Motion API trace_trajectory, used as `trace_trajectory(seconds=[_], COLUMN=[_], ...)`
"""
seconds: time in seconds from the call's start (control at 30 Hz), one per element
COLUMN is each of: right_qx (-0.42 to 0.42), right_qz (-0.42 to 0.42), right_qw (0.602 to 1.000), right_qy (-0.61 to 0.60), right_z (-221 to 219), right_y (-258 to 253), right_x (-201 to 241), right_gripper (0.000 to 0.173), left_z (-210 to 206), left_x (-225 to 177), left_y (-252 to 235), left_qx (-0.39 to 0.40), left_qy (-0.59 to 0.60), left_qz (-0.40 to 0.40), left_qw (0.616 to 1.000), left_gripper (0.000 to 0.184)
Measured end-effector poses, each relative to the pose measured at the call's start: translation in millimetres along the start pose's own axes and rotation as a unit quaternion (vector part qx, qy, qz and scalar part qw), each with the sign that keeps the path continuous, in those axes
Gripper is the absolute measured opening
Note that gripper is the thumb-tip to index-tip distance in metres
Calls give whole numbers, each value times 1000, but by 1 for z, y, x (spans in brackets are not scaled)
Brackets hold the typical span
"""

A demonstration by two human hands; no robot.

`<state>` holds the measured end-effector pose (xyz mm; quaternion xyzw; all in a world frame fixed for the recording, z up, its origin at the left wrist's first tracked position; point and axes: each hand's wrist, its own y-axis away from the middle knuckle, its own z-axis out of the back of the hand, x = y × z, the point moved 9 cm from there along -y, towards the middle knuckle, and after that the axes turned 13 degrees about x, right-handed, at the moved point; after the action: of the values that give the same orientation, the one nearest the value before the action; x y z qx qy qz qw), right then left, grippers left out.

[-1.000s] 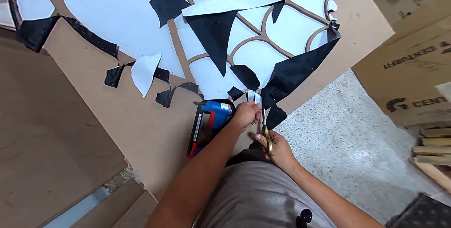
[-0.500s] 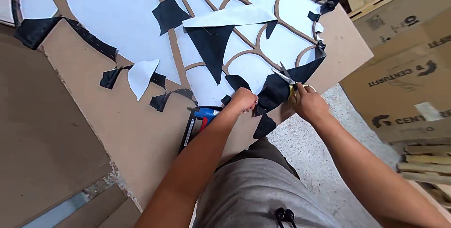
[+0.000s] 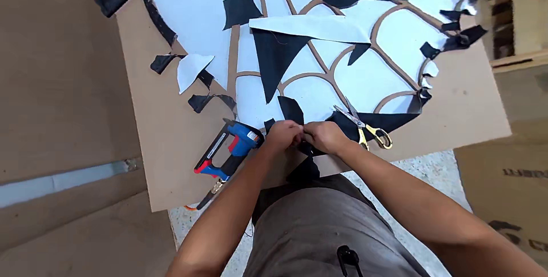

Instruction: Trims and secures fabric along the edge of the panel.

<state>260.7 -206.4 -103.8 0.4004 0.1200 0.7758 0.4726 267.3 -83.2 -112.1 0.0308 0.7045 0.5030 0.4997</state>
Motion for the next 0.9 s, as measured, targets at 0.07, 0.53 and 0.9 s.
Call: trace_trajectory(seconds=[0.07,0.53,0.9], right_qx=[30,4,-204], right_qz=[72,129,159], right_qw=[997,980,965], right_qy=[19,-148,53], right_z=[2,5,-5], right_y=[-8,-2,8], right_x=[0,-20,-12], right_gripper=[37,34,31], left_z=[5,-34,-22], left_x=[24,17,11], left_y=[25,39,59], left_qx=[-130,-276,-269], left_qy=[4,-373,-371], left_qz=[20,48,32], left_qw=[991,885,888], left_gripper=[31,60,48])
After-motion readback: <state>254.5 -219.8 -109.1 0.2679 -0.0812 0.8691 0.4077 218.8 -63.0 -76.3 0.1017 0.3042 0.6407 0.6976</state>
